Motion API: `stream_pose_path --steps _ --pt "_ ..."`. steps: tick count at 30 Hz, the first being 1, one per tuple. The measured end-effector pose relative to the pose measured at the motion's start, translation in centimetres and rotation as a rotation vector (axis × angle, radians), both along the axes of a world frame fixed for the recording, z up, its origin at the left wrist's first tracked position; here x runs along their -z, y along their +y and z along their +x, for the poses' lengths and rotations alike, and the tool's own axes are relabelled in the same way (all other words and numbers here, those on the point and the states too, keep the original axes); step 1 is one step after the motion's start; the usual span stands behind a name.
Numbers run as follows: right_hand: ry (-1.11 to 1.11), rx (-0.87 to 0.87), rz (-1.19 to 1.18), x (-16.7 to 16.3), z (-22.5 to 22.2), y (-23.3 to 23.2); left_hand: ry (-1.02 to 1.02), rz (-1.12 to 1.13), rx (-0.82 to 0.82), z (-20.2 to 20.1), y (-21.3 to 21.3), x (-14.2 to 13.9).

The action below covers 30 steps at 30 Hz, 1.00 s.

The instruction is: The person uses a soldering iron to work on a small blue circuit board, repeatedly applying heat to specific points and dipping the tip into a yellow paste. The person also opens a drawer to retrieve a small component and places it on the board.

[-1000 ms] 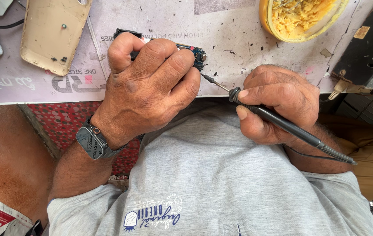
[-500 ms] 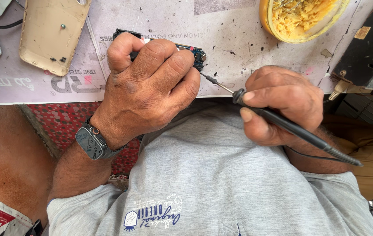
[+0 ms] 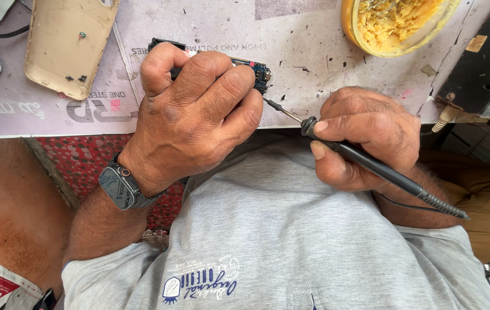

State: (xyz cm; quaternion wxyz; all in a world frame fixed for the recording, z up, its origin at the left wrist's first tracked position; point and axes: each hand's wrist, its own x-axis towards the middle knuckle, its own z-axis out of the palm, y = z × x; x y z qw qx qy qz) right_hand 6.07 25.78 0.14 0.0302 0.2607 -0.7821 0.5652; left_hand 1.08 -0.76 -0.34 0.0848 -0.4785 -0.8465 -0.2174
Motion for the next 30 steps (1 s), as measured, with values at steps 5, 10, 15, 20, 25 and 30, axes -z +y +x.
stream_pose_path --steps 5,10,15,20,25,30 --pt "-0.001 0.001 0.006 -0.04 -0.02 -0.02 -0.003 -0.002 0.005 -0.05 0.04 -0.11" --pt "-0.028 0.008 0.004 -0.24 0.11 0.02 -0.008 -0.011 0.011 -0.07 0.05 -0.28" --pt "-0.018 0.007 -0.004 -0.32 0.07 -0.02 -0.021 0.005 0.014 -0.11 0.04 -0.38" --pt "-0.025 0.006 0.007 -0.37 0.07 0.00 -0.026 0.013 0.014 -0.12 0.06 -0.34" --pt "-0.041 -0.003 0.003 -0.20 0.08 -0.05 -0.006 0.003 0.008 -0.06 0.09 -0.06" --pt "-0.009 0.006 0.002 -0.05 -0.02 -0.16 -0.001 -0.005 0.008 -0.01 -0.03 0.00"
